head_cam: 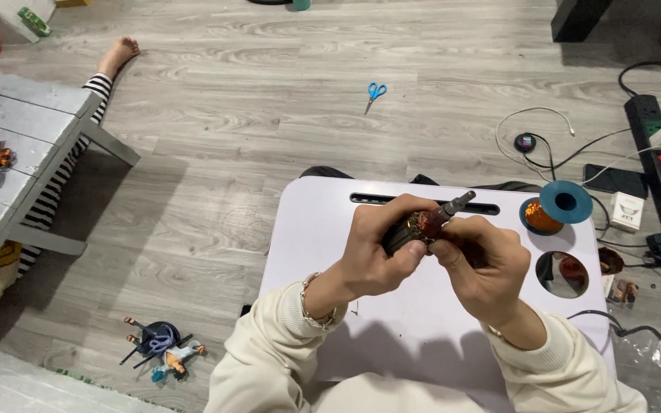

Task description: Winding copper wire onto a motor armature at a workstation

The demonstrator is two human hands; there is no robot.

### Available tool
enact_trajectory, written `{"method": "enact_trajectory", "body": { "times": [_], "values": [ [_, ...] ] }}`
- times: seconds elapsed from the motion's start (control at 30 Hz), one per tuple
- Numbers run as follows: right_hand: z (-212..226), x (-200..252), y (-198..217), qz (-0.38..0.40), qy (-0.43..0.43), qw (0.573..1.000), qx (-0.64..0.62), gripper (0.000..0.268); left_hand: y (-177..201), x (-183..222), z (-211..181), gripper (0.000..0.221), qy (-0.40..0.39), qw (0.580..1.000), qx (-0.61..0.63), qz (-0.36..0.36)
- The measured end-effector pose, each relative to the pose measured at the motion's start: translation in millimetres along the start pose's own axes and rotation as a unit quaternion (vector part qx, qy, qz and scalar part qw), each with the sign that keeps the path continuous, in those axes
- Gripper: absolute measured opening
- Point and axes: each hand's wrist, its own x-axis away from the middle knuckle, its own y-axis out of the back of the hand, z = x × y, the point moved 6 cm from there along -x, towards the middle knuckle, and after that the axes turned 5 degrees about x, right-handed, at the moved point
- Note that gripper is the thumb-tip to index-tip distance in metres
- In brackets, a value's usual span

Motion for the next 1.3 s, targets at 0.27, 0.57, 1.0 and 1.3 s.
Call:
{"method": "enact_trajectory", "body": {
  "times": [0.27, 0.57, 1.0, 1.3],
  "values": [
    [5.8, -2.2, -1.5, 0.000, -0.010, 1.000, -0.006, 0.014, -6.4, -0.5, -2.7, 0.037, 0.033, 0.999, 0.019, 0.019],
    [-3.1, 0.0, 2.3, -0.017, -0.024, 0.999, -0.022, 0.016, -9.4, -3.8, -5.5, 0.049, 0.028, 0.998, -0.012, 0.046],
    [-0.3, 0.6, 10.4, -0.038, 0.001, 0.999, -0.028, 0.016, -19.9, -1.7, -15.0, 0.044, -0.020, 0.999, -0.029, 0.026],
    [-7.1, 4.2, 3.0, -0.016, -0.002, 0.999, -0.049, 0.014, -11.9, 3.1, -4.9, 0.043, -0.029, 0.999, -0.024, -0.021]
  ]
}}
